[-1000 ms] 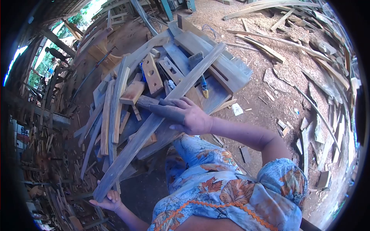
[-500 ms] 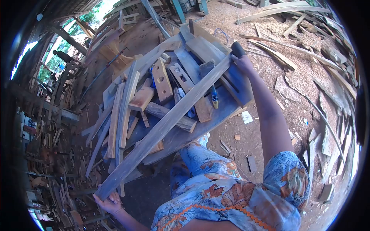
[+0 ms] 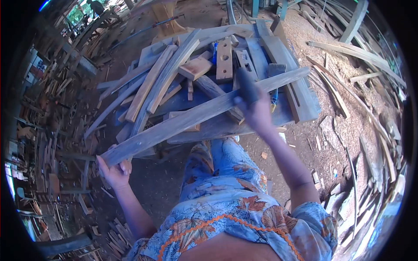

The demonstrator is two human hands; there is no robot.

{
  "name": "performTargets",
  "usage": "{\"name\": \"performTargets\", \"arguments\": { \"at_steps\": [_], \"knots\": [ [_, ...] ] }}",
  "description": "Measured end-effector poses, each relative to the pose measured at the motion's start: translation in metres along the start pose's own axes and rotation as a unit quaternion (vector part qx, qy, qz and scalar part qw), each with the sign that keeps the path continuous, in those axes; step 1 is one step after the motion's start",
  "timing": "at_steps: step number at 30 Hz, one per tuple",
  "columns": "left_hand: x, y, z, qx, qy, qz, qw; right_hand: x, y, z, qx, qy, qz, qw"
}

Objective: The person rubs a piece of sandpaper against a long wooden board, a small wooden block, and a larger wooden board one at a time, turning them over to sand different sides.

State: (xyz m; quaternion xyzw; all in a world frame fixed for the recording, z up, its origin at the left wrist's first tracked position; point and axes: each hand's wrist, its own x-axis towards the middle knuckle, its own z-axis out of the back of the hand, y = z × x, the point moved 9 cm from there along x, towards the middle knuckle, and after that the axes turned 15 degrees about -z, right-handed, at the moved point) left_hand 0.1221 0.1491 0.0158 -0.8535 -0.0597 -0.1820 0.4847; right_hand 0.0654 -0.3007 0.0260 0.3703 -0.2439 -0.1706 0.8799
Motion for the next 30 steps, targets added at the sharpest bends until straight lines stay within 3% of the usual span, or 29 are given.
{"name": "performTargets", "arguments": {
  "at_steps": [2,5,8,10,12,14,16,18,21,22,24,26,28,29,30],
  "knots": [
    [-0.002,-0.001,-0.005,-0.024,0.013,0.002,1.0,-0.036,0.068,-0.027,-0.014,-0.016,0.136,0.99],
    [-0.009,0.0,0.001,-0.019,-0.024,0.003,1.0,-0.078,0.149,-0.061,0.074,0.119,0.205,0.969],
    [-0.017,0.001,-0.016,-0.003,-0.044,-0.002,0.999,-0.111,0.208,-0.093,0.125,0.19,0.267,0.936],
    [-0.031,-0.001,-0.007,0.049,-0.222,0.033,0.973,-0.129,0.227,-0.11,0.14,0.223,0.301,0.916],
    [-0.031,-0.003,-0.011,0.034,-0.251,0.033,0.967,-0.144,0.237,-0.108,0.129,0.139,0.404,0.895],
    [-0.032,0.0,-0.001,0.02,-0.28,0.034,0.959,-0.137,0.224,-0.103,0.119,0.161,0.412,0.889],
    [-0.019,-0.001,-0.011,0.002,-0.057,0.001,0.998,-0.114,0.197,-0.096,0.056,0.182,0.34,0.921],
    [-0.017,-0.004,-0.01,0.0,-0.051,-0.004,0.999,-0.08,0.156,-0.059,0.085,0.111,0.299,0.944],
    [-0.015,-0.005,-0.01,0.006,-0.053,-0.009,0.999,-0.029,0.056,-0.025,-0.018,0.022,0.201,0.979],
    [-0.016,-0.005,-0.008,0.015,-0.06,-0.007,0.998,-0.008,0.029,-0.009,0.02,0.04,0.139,0.989],
    [-0.016,-0.004,-0.007,0.02,-0.072,-0.004,0.997,0.026,-0.052,0.019,0.112,-0.021,0.014,0.993],
    [-0.016,-0.001,-0.005,0.024,-0.078,0.001,0.997,0.047,-0.131,0.041,-0.003,-0.08,-0.16,0.984],
    [-0.016,0.0,-0.002,0.028,-0.077,-0.001,0.997,0.046,-0.132,0.049,-0.039,-0.142,-0.179,0.973],
    [-0.017,0.0,-0.001,0.038,-0.089,0.006,0.995,0.038,-0.127,0.039,-0.052,-0.101,-0.239,0.964],
    [-0.016,0.0,-0.005,0.036,-0.084,0.007,0.996,0.031,-0.099,0.028,0.002,-0.143,-0.086,0.986]
  ]
}}
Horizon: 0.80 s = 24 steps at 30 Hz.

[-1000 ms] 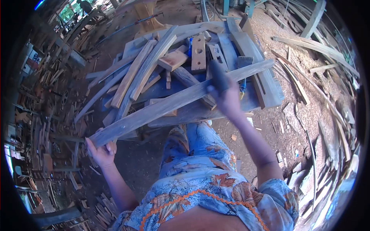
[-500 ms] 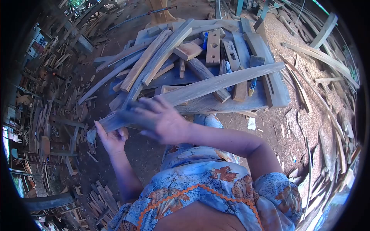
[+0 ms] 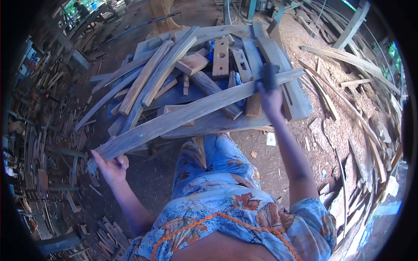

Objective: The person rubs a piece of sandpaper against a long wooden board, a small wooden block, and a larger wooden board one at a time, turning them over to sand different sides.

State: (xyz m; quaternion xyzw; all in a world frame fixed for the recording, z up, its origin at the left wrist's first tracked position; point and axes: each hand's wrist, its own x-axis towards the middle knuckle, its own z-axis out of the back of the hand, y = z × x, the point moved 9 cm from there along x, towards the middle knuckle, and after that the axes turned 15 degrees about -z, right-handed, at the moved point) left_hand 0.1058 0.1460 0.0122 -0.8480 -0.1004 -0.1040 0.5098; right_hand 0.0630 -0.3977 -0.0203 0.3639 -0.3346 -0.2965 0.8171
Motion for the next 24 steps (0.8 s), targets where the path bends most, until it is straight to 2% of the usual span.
{"name": "performTargets", "arguments": {
  "at_steps": [1,2,3,4,5,6,8,9,11,13,14,15,16,17,18,21,22,23,24],
  "knots": [
    [-0.001,0.001,0.004,0.023,-0.035,0.008,0.999,-0.023,0.029,-0.014,-0.008,0.035,0.063,0.997],
    [-0.003,0.002,0.009,0.048,-0.07,0.016,0.996,-0.049,0.079,-0.015,0.024,0.109,0.089,0.99],
    [-0.002,0.003,0.014,0.057,-0.043,0.014,0.997,-0.084,0.126,-0.005,0.037,0.076,0.208,0.974],
    [-0.001,0.003,0.014,0.058,-0.039,0.018,0.997,-0.113,0.153,-0.009,0.038,0.124,0.261,0.956],
    [-0.001,0.005,0.019,0.058,-0.068,0.027,0.996,-0.134,0.169,-0.013,0.039,0.171,0.314,0.933],
    [-0.002,0.007,0.025,0.058,-0.098,0.035,0.993,-0.139,0.167,-0.012,0.038,0.168,0.311,0.935],
    [0.0,0.003,0.028,0.064,-0.088,0.032,0.994,-0.153,0.168,-0.021,0.026,0.232,0.349,0.908],
    [0.0,0.0,0.031,0.068,-0.083,0.028,0.994,-0.139,0.171,-0.017,-0.007,0.242,0.343,0.908],
    [0.003,0.0,0.044,0.051,-0.09,0.022,0.994,-0.1,0.111,-0.019,0.039,0.148,0.279,0.948],
    [0.006,0.002,0.046,0.031,-0.094,0.017,0.995,-0.047,0.051,-0.007,0.036,0.111,0.135,0.984],
    [0.006,0.001,0.046,0.01,-0.112,0.012,0.994,-0.015,0.024,-0.002,0.096,0.087,0.152,0.98],
    [0.007,0.001,0.046,-0.01,-0.13,0.008,0.991,0.002,-0.007,0.013,0.093,0.054,0.077,0.991],
    [0.009,0.003,0.046,-0.012,-0.128,0.011,0.992,0.019,-0.04,0.022,0.06,0.073,-0.044,0.995],
    [0.009,0.007,0.051,-0.035,-0.154,0.029,0.987,0.028,-0.07,0.033,0.042,0.043,-0.139,0.989],
    [0.009,0.011,0.057,-0.058,-0.181,0.045,0.981,0.038,-0.101,0.042,-0.091,-0.009,-0.178,0.98],
    [0.011,0.024,0.071,-0.088,-0.215,0.069,0.97,0.047,-0.114,0.04,-0.147,0.007,-0.212,0.966],
    [0.012,0.024,0.066,-0.089,-0.213,0.069,0.971,0.036,-0.093,0.035,-0.089,0.006,-0.202,0.975],
    [0.01,0.026,0.064,-0.104,-0.25,0.07,0.96,0.025,-0.076,0.029,-0.03,0.004,-0.192,0.981],
    [0.008,0.028,0.061,-0.119,-0.286,0.072,0.948,0.012,-0.036,0.025,0.023,-0.066,0.022,0.997]
  ]
}}
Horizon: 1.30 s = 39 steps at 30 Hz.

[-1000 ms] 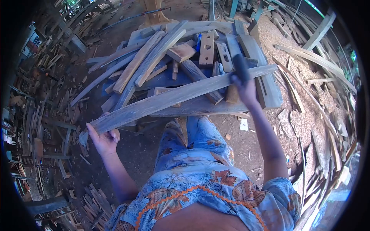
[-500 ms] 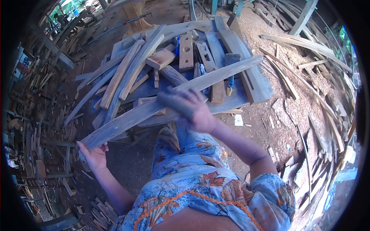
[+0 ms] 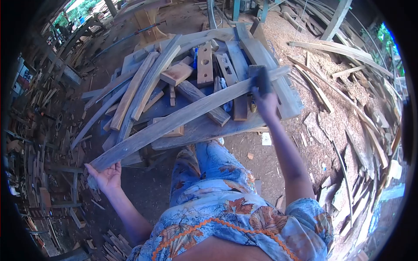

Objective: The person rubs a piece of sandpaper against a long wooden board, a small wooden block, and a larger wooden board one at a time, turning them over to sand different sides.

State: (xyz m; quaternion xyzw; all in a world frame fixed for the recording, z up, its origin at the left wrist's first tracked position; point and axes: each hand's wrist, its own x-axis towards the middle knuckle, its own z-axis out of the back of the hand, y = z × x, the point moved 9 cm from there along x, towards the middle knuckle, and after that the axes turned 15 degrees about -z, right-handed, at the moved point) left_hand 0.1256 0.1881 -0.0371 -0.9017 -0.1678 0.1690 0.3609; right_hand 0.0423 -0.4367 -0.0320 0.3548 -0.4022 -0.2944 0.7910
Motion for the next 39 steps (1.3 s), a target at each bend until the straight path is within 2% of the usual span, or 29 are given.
{"name": "performTargets", "arguments": {
  "at_steps": [1,2,3,4,5,7,9,10,12,14,15,16,18,19,21,23,24,25,26,27,28,29,30,31,32,35,37,38,39],
  "knots": [
    [-0.001,0.001,-0.007,0.001,0.003,0.002,1.0,-0.019,0.046,-0.003,-0.005,0.036,0.044,0.998],
    [-0.003,0.004,-0.009,-0.036,-0.04,0.016,0.998,-0.037,0.075,-0.013,0.017,0.086,0.075,0.993],
    [-0.005,0.008,-0.01,-0.072,-0.084,0.03,0.993,-0.06,0.109,-0.02,-0.03,0.115,0.112,0.986],
    [-0.005,0.009,-0.017,-0.071,-0.082,0.03,0.994,-0.082,0.148,-0.019,0.074,0.139,0.189,0.969],
    [-0.003,0.008,-0.024,-0.112,-0.091,0.01,0.989,-0.108,0.149,-0.038,-0.019,0.182,0.211,0.96],
    [0.001,0.006,-0.03,-0.153,-0.097,-0.01,0.983,-0.138,0.198,-0.024,0.018,0.237,0.289,0.927],
    [0.012,-0.016,-0.039,-0.199,-0.043,-0.114,0.972,-0.139,0.205,-0.018,0.047,0.231,0.273,0.933],
    [0.018,-0.02,-0.035,-0.199,-0.042,-0.112,0.973,-0.136,0.206,-0.014,0.076,0.228,0.256,0.937],
    [0.026,-0.041,-0.052,-0.176,0.113,-0.158,0.965,-0.136,0.219,-0.009,0.078,0.225,0.265,0.934],
    [0.019,-0.04,-0.059,-0.154,0.09,-0.185,0.966,-0.145,0.23,-0.013,0.097,0.274,0.235,0.928],
    [0.02,-0.041,-0.062,-0.168,0.123,-0.192,0.959,-0.15,0.232,-0.014,0.093,0.288,0.237,0.923],
    [0.02,-0.044,-0.064,-0.182,0.154,-0.2,0.95,-0.148,0.23,-0.011,0.091,0.285,0.236,0.925],
    [0.022,-0.041,-0.059,-0.198,0.139,-0.195,0.951,-0.142,0.224,-0.01,0.034,0.287,0.26,0.921],
    [0.02,-0.041,-0.057,-0.194,0.132,-0.19,0.953,-0.127,0.21,-0.002,0.048,0.224,0.244,0.942],
    [0.02,-0.041,-0.054,-0.191,0.123,-0.186,0.956,-0.092,0.175,0.009,0.003,0.2,0.175,0.964],
    [0.021,-0.037,-0.051,-0.167,0.102,-0.175,0.965,-0.044,0.105,0.01,0.036,0.168,0.12,0.978],
    [0.021,-0.036,-0.051,-0.17,0.102,-0.174,0.965,-0.02,0.064,0.013,0.069,0.149,0.052,0.985],
    [0.022,-0.033,-0.048,-0.174,0.094,-0.166,0.966,0.0,0.029,0.028,-0.015,0.094,-0.028,0.995],
    [0.023,-0.03,-0.045,-0.177,0.086,-0.159,0.967,0.018,0.007,0.04,0.0,0.093,-0.096,0.991],
    [0.021,-0.03,-0.044,-0.179,0.087,-0.16,0.967,0.039,-0.016,0.056,-0.034,0.057,-0.121,0.99],
    [0.019,-0.031,-0.043,-0.166,0.089,-0.163,0.968,0.056,-0.048,0.069,-0.074,0.048,-0.226,0.97],
    [0.017,-0.031,-0.043,-0.153,0.091,-0.167,0.97,0.08,-0.115,0.07,-0.116,0.036,-0.312,0.942],
    [0.014,-0.032,-0.044,-0.153,0.091,-0.171,0.969,0.101,-0.15,0.07,-0.066,0.021,-0.285,0.956],
    [0.011,-0.03,-0.043,-0.163,0.079,-0.167,0.969,0.119,-0.171,0.075,-0.138,-0.015,-0.248,0.959],
    [0.01,-0.029,-0.042,-0.173,0.068,-0.162,0.969,0.122,-0.168,0.08,-0.182,0.002,-0.283,0.942],
    [0.017,-0.03,-0.038,-0.17,0.099,-0.159,0.968,0.122,-0.159,0.08,-0.212,0.004,-0.281,0.936],
    [0.015,-0.029,-0.04,-0.176,0.101,-0.157,0.967,0.095,-0.115,0.075,-0.202,-0.027,-0.261,0.944],
    [0.015,-0.029,-0.041,-0.182,0.102,-0.155,0.966,0.061,-0.029,0.072,-0.149,0.044,-0.209,0.965],
    [0.016,-0.028,-0.039,-0.181,0.101,-0.154,0.966,0.045,-0.003,0.058,-0.13,0.048,-0.097,0.986]
  ]
}}
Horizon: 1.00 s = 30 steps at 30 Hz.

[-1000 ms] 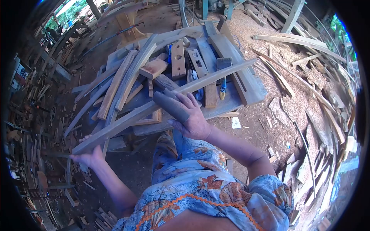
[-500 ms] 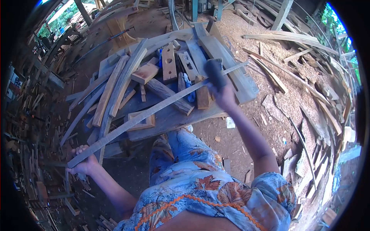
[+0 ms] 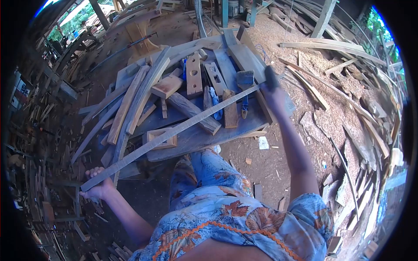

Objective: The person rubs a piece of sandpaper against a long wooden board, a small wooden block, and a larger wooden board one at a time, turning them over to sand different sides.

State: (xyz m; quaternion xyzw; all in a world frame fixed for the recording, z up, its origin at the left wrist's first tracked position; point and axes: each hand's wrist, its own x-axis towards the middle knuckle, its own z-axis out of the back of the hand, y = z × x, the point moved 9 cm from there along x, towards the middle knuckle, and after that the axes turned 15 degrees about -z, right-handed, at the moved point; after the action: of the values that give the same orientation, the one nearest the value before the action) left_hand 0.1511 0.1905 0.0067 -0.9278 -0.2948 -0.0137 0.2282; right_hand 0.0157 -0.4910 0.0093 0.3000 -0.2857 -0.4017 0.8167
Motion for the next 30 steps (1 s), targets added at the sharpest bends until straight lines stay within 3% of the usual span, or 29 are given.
{"name": "performTargets", "arguments": {
  "at_steps": [1,2,3,4,7,10,11,12,14,16,19,20,21,22,23,24,25,26,30],
  "knots": [
    [0.001,0.001,0.002,-0.005,0.001,0.005,1.0,-0.021,0.016,-0.017,0.052,0.045,-0.003,0.998],
    [0.001,0.001,0.003,-0.009,0.002,0.011,1.0,-0.05,0.043,-0.027,0.057,0.02,0.138,0.989],
    [0.0,0.002,0.004,-0.007,0.002,0.013,1.0,-0.086,0.083,-0.022,0.119,0.075,0.22,0.965],
    [-0.001,0.002,0.005,-0.004,0.0,0.011,1.0,-0.127,0.123,-0.004,0.095,0.04,0.279,0.955],
    [-0.009,0.001,-0.003,0.0,-0.023,0.007,1.0,-0.17,0.143,-0.015,0.105,0.089,0.352,0.926],
    [-0.011,-0.002,-0.003,-0.012,-0.04,0.011,0.999,-0.14,0.109,-0.032,0.05,0.104,0.285,0.952],
    [-0.011,0.0,-0.004,-0.023,-0.031,0.021,0.999,-0.114,0.108,-0.026,0.085,0.1,0.311,0.941],
    [-0.008,0.0,0.0,-0.025,-0.032,0.021,0.999,-0.089,0.083,-0.022,0.13,0.09,0.246,0.956],
    [-0.005,0.006,-0.004,-0.082,0.043,0.071,0.993,-0.033,0.009,-0.026,0.106,0.101,-0.005,0.989],
    [-0.004,0.008,0.001,-0.089,0.031,0.074,0.993,0.002,-0.03,-0.008,0.073,0.013,-0.028,0.997],
    [-0.007,0.007,-0.001,-0.083,0.002,0.063,0.995,-0.012,-0.015,0.0,-0.024,-0.046,-0.045,0.998],
    [-0.009,0.005,0.001,-0.07,-0.017,0.054,0.996,-0.021,-0.008,-0.012,0.032,-0.058,0.007,0.998],
    [-0.01,0.003,0.001,-0.069,-0.017,0.053,0.996,-0.043,0.017,-0.019,-0.02,-0.049,0.016,0.998],
    [-0.01,0.003,0.002,-0.065,-0.017,0.053,0.996,-0.074,0.06,-0.018,0.075,-0.003,0.114,0.991],
    [-0.01,0.002,0.002,-0.061,-0.016,0.053,0.997,-0.102,0.094,-0.021,0.13,-0.05,0.24,0.961],
    [-0.011,0.002,0.002,-0.058,-0.015,0.054,0.997,-0.141,0.129,-0.017,0.074,-0.053,0.242,0.966],
    [-0.011,0.002,0.001,-0.061,-0.02,0.051,0.997,-0.167,0.148,-0.039,0.116,0.031,0.271,0.955],
    [-0.012,0.001,0.001,-0.065,-0.024,0.048,0.996,-0.203,0.172,-0.042,0.143,0.023,0.331,0.932],
    [-0.017,-0.005,0.004,-0.06,-0.02,0.043,0.997,-0.313,0.258,-0.065,0.166,0.256,0.424,0.853]
  ]
}}
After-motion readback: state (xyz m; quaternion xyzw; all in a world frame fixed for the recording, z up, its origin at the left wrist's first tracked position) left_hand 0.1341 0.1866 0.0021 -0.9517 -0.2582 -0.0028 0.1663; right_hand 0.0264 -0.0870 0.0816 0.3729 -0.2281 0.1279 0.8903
